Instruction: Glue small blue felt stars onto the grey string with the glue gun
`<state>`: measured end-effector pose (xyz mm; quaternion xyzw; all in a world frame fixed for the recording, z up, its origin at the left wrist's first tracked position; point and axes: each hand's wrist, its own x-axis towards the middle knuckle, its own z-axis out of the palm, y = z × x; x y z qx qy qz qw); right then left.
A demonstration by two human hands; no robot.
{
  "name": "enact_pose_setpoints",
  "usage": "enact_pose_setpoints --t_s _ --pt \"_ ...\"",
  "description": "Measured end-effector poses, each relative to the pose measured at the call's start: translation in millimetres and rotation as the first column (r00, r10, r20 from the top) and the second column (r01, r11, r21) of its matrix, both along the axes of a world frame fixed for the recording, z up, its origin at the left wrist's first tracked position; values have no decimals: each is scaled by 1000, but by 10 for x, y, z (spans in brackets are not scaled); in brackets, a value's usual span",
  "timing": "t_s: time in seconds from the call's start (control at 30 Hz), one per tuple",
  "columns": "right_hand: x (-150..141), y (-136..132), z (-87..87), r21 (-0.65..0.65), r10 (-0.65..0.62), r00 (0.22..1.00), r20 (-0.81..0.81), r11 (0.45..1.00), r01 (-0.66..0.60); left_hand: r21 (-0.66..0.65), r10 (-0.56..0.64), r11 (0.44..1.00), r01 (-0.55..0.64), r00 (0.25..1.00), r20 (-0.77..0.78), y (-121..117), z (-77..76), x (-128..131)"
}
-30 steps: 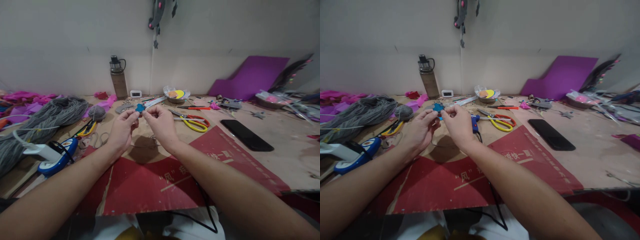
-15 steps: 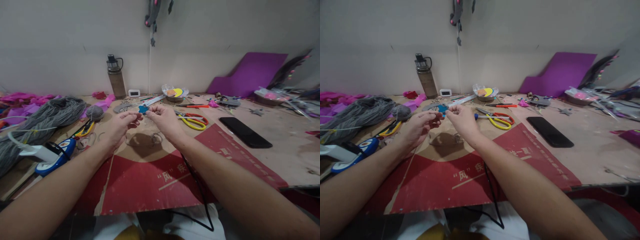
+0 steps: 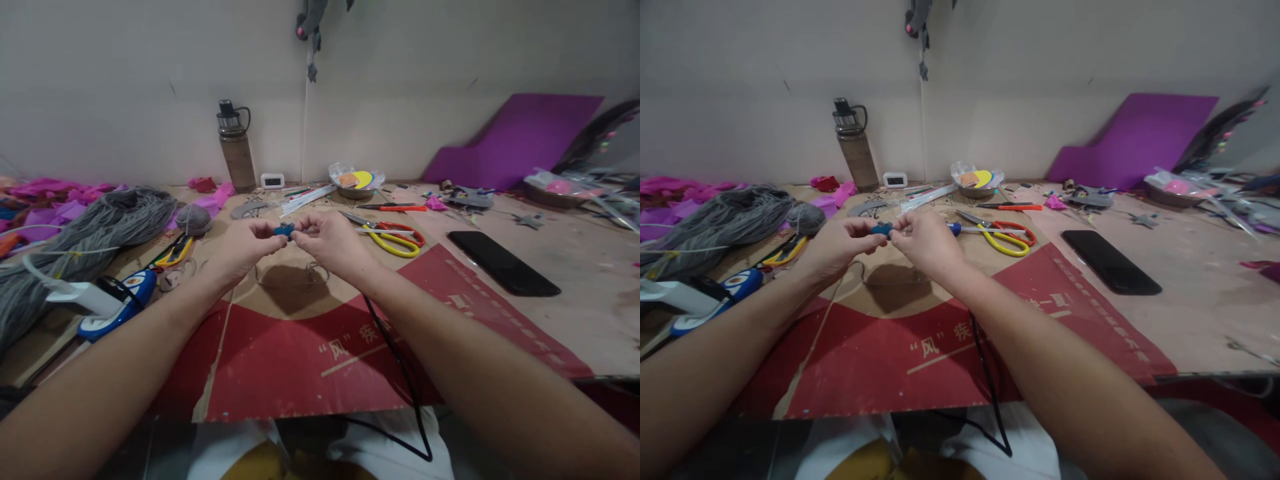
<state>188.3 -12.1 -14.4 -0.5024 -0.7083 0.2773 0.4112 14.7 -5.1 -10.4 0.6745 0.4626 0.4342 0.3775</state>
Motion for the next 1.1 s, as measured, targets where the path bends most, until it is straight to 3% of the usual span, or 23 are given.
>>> enact_pose_setpoints --t_s 0.13,0.27,0.37,0.5,0.67,1.1 --pt "-9 -31 22 51 13 997 78 999 -17 7 -13 1000 13 998 -62 6 3 -9" --pt "-20 -101 49 153 -53 994 99 987 38 -6 67 998 -67 994 -91 -2 -7 -6" --pt "-33 -137 42 258 -98 991 89 963 72 -41 107 993 -107 994 -3 16 -53 1" --pt "-50 -133 7 361 -72 988 136 932 18 -86 90 993 -77 984 156 55 -117 10" --pt "-64 -103 -32 286 -100 989 108 956 65 -149 87 988 -48 959 269 19 -85 47" --pt "-118 -59 -47 61 -68 971 -230 995 84 -153 73 988 -16 925 373 -55 -64 112"
